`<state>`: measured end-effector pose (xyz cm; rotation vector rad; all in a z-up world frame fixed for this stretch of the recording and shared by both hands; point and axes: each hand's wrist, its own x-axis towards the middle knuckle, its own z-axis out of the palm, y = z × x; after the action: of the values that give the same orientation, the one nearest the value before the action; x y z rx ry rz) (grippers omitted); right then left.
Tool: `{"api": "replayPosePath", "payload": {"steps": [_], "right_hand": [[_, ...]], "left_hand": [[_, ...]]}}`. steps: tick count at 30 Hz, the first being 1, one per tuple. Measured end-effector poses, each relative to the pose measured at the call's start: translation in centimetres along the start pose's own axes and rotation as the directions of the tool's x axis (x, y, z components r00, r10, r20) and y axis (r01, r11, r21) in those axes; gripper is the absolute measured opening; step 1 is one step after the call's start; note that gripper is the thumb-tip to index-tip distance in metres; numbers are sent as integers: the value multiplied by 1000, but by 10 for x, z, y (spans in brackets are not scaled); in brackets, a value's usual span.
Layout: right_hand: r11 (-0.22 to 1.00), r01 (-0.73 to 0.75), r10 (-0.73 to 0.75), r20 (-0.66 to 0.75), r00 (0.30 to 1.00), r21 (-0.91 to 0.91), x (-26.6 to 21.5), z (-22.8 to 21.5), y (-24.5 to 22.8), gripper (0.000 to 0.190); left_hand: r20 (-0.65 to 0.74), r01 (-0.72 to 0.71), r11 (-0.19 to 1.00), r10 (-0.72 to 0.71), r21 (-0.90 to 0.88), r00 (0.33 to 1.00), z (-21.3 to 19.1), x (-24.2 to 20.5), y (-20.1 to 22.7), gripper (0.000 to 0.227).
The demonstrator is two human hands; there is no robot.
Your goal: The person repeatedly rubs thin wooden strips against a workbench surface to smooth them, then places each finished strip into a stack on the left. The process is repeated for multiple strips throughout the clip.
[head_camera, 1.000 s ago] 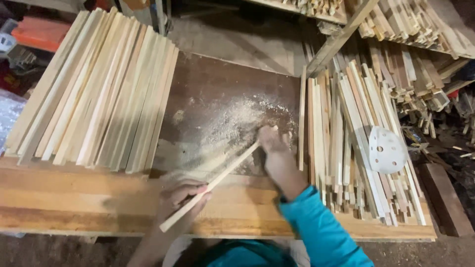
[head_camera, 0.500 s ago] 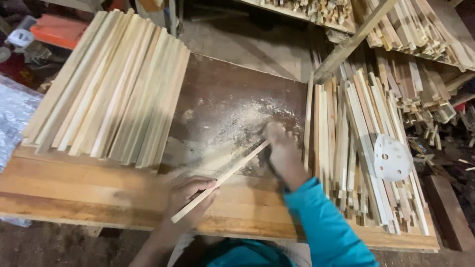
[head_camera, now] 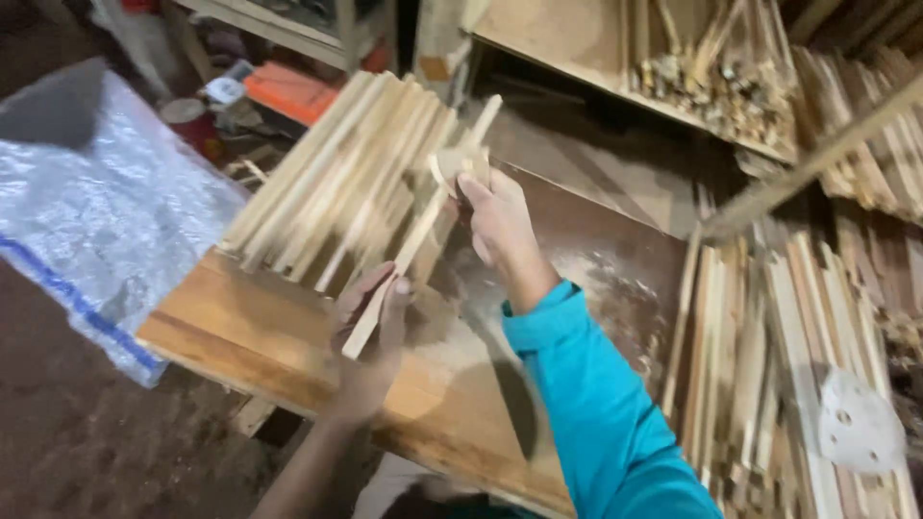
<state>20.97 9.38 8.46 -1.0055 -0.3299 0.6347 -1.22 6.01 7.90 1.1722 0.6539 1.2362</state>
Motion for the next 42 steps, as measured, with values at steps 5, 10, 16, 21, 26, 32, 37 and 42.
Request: {"api": "replayPosePath", "payload": {"steps": [5, 10, 16, 21, 26, 32, 37, 42], "right_hand": [[988, 64, -53, 84, 995, -139, 79, 75, 36, 11], [225, 290, -50, 286, 957, -930, 162, 97, 100, 30], [91, 411, -94, 403, 911, -907, 173, 116, 103, 28], [16, 426, -204, 414, 887, -905, 133, 115, 84, 25], [256, 530, -255, 473, 844, -808, 53, 119, 32, 31], [297, 562, -290, 488, 823, -772, -96, 1, -59, 36], [448, 357, -495, 105, 863, -820, -194, -117, -113, 20], [860, 215, -492, -642, 588, -462, -258, -218, -127, 12]], "left_hand": [[-37, -482, 770, 544, 419, 838, -51, 47, 29, 19], [118, -526, 470, 656, 708, 745, -94, 105, 7, 13], [51, -397, 467, 595, 790, 802, -105, 116, -3, 24], [-123, -256, 802, 376, 539, 919, -87, 110, -18, 61], [-228, 26, 927, 65, 374, 971, -41, 107, 15, 55], [-27, -633, 629, 718, 452, 695, -34, 71, -12, 52], [513, -430, 889, 300, 156, 805, 86, -24, -19, 51], [937, -449, 822, -302, 350, 179, 205, -114, -37, 26]]}}
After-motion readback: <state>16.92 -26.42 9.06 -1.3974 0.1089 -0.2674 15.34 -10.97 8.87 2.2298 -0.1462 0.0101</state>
